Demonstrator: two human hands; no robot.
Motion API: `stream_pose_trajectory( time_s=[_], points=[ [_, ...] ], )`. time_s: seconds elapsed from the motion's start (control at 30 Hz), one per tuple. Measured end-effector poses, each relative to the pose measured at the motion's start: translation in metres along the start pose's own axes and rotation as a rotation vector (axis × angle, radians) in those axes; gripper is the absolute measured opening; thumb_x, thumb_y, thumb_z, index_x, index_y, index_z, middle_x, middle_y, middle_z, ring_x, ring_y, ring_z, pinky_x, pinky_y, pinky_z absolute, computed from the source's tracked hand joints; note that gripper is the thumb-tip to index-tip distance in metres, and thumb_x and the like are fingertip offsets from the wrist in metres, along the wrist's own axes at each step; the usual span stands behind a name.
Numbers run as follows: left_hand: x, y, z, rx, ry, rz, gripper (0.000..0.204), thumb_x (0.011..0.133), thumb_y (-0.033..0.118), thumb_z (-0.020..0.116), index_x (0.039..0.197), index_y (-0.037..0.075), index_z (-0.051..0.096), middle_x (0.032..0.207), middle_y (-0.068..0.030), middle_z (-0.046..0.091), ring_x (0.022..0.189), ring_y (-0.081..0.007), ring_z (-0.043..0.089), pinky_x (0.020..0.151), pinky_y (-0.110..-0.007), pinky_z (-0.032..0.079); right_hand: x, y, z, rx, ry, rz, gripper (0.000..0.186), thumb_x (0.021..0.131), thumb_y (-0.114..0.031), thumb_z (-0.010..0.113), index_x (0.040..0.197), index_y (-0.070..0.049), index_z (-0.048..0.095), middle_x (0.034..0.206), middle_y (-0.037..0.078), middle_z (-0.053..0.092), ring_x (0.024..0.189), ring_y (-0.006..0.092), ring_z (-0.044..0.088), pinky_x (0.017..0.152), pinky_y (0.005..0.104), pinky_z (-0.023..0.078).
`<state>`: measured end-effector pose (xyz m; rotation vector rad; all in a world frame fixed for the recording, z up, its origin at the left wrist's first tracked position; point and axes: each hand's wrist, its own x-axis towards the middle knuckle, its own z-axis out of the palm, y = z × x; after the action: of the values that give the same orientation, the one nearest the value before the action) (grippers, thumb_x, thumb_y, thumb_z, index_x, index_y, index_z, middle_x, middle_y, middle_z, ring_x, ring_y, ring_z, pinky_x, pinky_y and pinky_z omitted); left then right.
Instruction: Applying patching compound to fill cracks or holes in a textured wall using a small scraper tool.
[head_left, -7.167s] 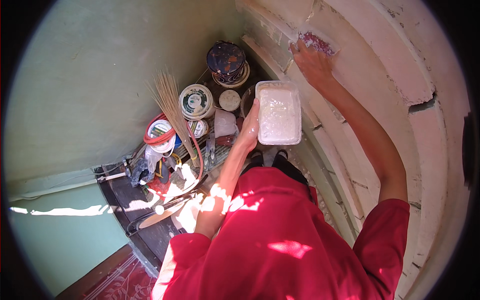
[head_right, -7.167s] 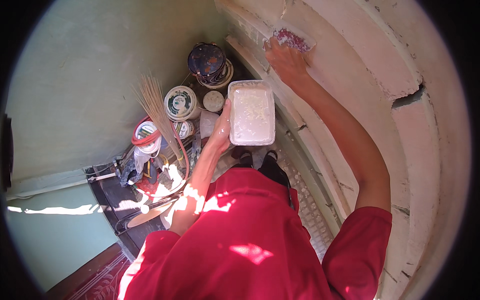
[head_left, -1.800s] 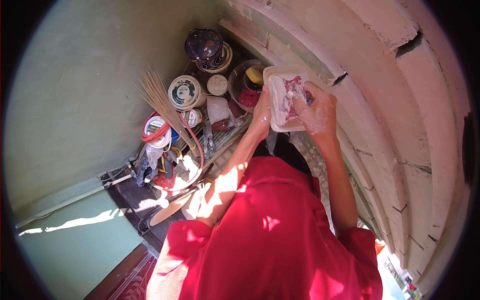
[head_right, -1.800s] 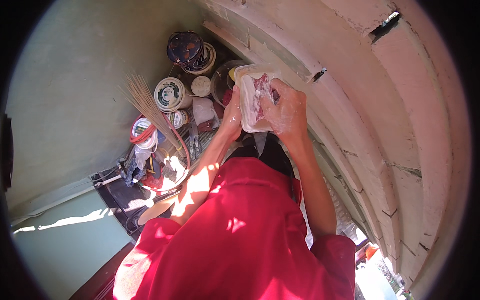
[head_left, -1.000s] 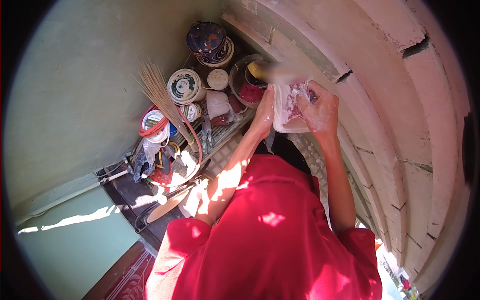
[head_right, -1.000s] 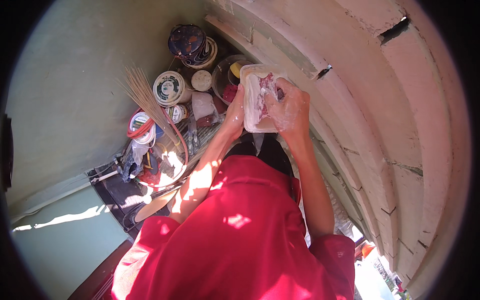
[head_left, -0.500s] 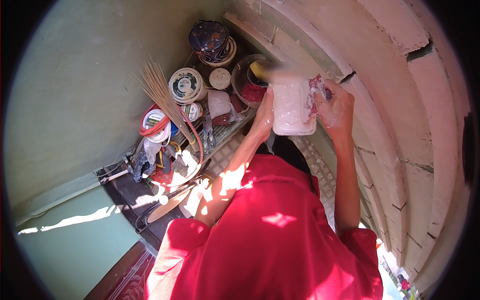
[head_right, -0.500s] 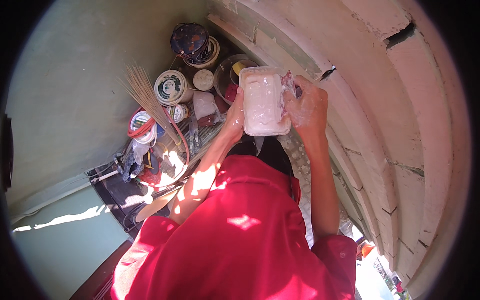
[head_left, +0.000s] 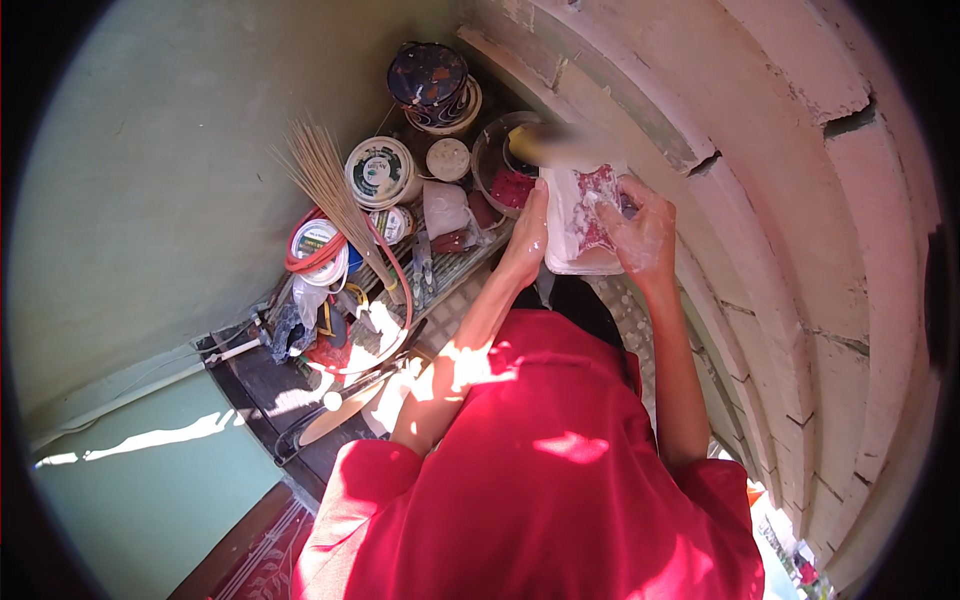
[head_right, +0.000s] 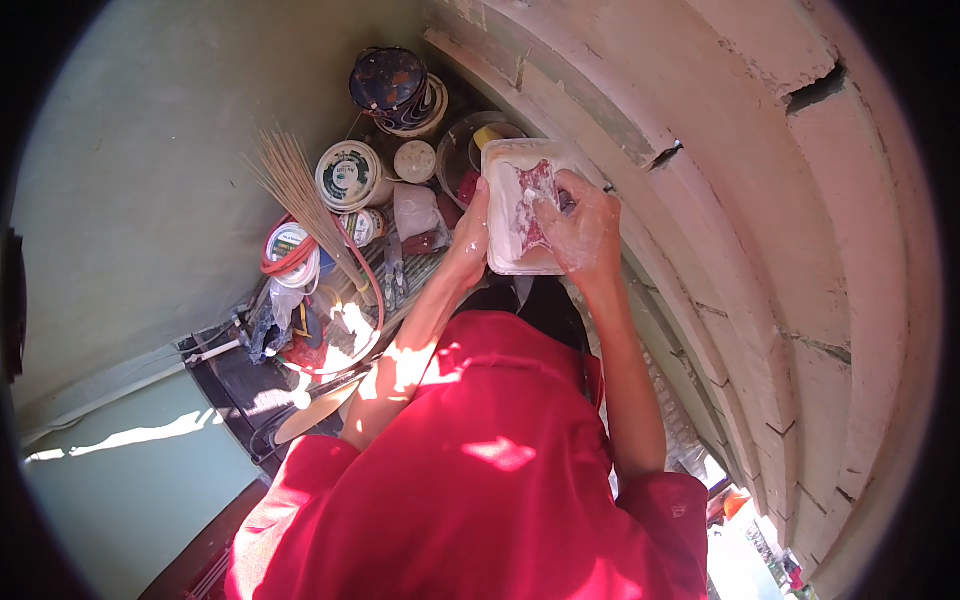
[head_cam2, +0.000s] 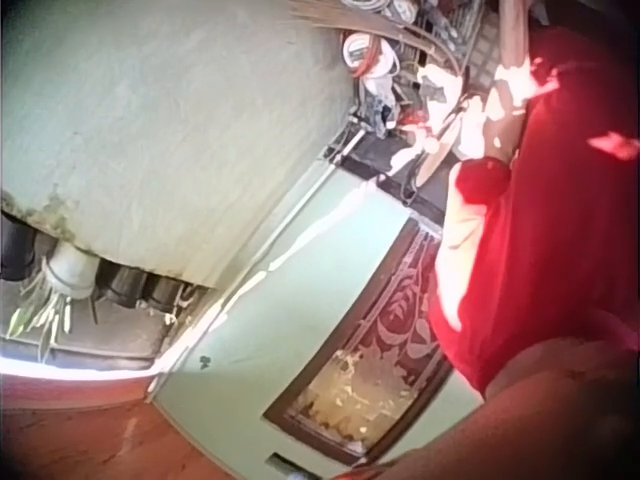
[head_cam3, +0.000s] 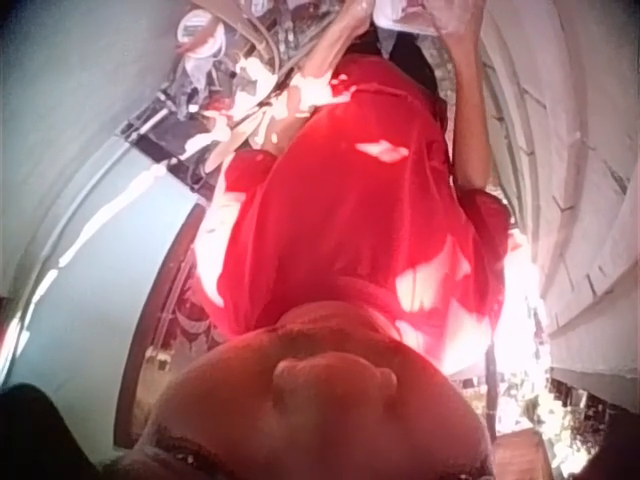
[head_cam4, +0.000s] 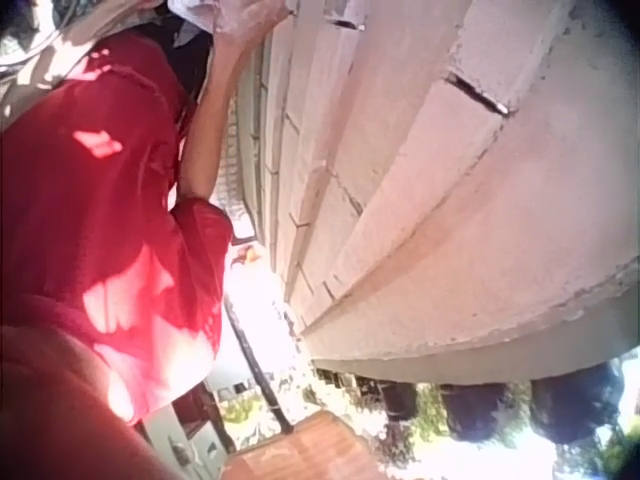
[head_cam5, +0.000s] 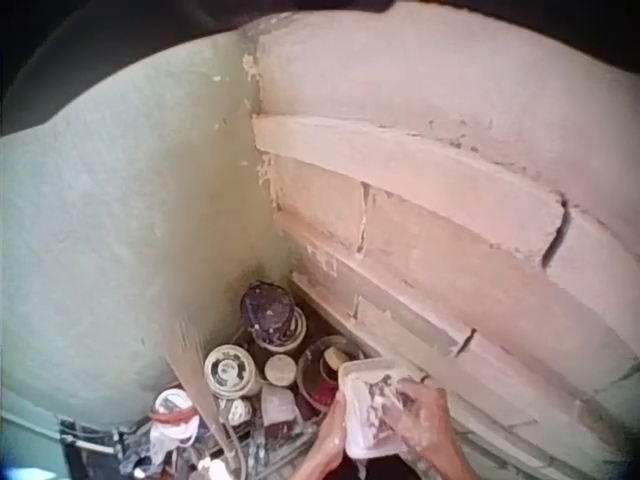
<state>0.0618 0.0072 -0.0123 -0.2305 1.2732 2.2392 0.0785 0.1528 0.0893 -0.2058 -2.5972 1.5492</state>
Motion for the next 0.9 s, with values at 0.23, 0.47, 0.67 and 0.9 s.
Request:
stream_pose_trajectory(
  time_s=[0.23, 0.47, 0.67, 0.9],
  points=[
    [-0.006, 0.012, 0.000, -0.041, 0.040, -0.016, 0.062, 0.101, 0.048, 0.025, 0.140, 0.000, 0.031, 0.136, -0.0142, 0.046, 0.122, -0.0204, 0.048, 0.103, -0.033, 0.038, 0.002, -0.001, -0.011, -0.140, 0.076, 0.012, 0.019, 0.072, -0.009, 0.060, 0.085, 0.004, 0.059, 0.066, 0.019, 0.053, 0.056, 0.0170, 0.047, 0.059, 0.0325, 0.044],
    [0.002, 0.009, -0.007, 0.013, 0.047, 0.051, 0.064, 0.101, 0.050, 0.026, 0.140, -0.001, 0.032, 0.135, -0.0161, 0.046, 0.120, -0.0206, 0.050, 0.101, -0.033, 0.040, 0.013, 0.000, -0.014, -0.160, 0.087, 0.009, 0.022, 0.072, -0.010, 0.060, 0.089, 0.004, 0.061, 0.066, 0.017, 0.054, 0.057, 0.0167, 0.047, 0.059, 0.0319, 0.044],
    [0.002, 0.019, -0.005, 0.017, 0.029, -0.007, 0.064, 0.101, 0.050, 0.026, 0.140, -0.001, 0.032, 0.133, -0.0151, 0.048, 0.119, -0.0194, 0.050, 0.100, -0.032, 0.041, 0.017, 0.020, 0.002, -0.035, 0.067, 0.010, 0.022, 0.072, -0.011, 0.062, 0.088, 0.003, 0.062, 0.066, 0.014, 0.055, 0.058, 0.0144, 0.047, 0.060, 0.0317, 0.044],
    [0.006, 0.023, 0.000, -0.007, 0.048, -0.003, 0.064, 0.101, 0.049, 0.026, 0.141, -0.001, 0.031, 0.134, -0.0144, 0.047, 0.120, -0.0191, 0.050, 0.100, -0.032, 0.041, 0.013, 0.006, 0.008, -0.024, 0.021, 0.028, 0.023, 0.071, -0.012, 0.064, 0.088, 0.003, 0.062, 0.064, 0.013, 0.054, 0.057, 0.0141, 0.046, 0.058, 0.0314, 0.043]
  ],
)
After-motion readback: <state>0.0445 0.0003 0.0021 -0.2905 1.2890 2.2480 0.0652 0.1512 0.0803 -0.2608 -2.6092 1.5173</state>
